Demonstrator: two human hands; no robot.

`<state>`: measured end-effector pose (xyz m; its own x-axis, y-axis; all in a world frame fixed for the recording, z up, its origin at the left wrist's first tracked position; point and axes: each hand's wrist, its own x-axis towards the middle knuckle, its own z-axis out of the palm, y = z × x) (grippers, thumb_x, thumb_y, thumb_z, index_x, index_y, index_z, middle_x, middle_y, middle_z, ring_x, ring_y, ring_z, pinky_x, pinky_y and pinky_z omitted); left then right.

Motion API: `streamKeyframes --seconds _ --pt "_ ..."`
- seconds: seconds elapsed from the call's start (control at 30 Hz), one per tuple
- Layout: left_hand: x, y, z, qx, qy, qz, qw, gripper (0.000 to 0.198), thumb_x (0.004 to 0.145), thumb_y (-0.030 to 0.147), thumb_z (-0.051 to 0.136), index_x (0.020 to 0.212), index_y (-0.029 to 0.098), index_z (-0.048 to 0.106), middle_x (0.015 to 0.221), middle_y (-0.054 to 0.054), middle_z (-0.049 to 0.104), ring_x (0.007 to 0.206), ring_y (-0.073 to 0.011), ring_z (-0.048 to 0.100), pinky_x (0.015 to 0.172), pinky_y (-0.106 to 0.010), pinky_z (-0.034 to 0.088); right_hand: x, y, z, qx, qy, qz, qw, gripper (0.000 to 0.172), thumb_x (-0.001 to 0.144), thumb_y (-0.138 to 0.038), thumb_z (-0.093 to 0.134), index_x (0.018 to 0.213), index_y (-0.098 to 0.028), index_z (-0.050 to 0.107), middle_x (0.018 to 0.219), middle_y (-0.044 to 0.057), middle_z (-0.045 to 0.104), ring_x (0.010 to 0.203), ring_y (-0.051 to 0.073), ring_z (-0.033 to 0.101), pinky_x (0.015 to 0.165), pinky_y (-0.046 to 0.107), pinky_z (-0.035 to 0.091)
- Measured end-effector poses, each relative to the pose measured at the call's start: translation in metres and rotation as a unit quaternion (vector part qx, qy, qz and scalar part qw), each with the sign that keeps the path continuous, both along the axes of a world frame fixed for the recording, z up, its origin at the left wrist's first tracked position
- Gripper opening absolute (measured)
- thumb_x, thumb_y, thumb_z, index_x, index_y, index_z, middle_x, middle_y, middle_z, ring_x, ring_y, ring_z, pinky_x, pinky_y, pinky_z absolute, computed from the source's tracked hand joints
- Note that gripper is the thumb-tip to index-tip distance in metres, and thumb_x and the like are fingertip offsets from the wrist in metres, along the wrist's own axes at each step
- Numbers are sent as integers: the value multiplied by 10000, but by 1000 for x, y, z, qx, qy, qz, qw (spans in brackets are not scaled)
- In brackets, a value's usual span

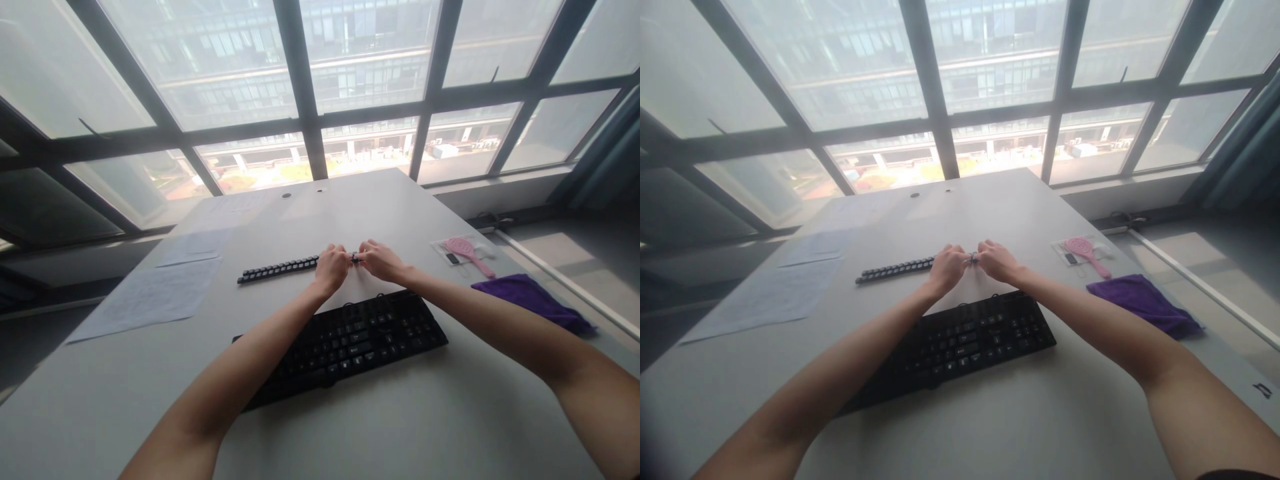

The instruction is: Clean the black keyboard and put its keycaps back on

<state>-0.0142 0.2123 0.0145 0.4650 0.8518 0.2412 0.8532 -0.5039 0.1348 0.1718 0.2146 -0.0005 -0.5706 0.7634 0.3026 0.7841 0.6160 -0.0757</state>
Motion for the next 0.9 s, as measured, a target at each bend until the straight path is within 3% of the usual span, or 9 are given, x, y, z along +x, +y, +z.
streamKeyframes --seconds 0.27,0.73,0.9 --pt "-4 -1 -6 -7 0 -12 1000 201 947 228 609 1000 241 802 1059 -72 713 1030 -243 563 912 -353 480 1 -1 -4 -9 7 30 999 214 973 -149 570 989 -193 779 975 110 663 927 230 548 829 331 434" --pt "-14 1 0 -18 17 1 1000 216 880 200 681 1059 243 795 980 -81 761 1019 -265 632 927 -367 496 5 4 -11 -35 70 33 996 181 897 -106 666 999 -205 778 980 90 718 922 220 616 853 326 458" --pt "-17 1 2 -35 43 -15 998 166 863 179 703 973 243 809 966 -85 765 1010 -262 649 921 -359 501 9 5 -14 -66 125 30 989 186 859 -79 687 975 -195 775 999 92 713 937 225 646 853 322 474"
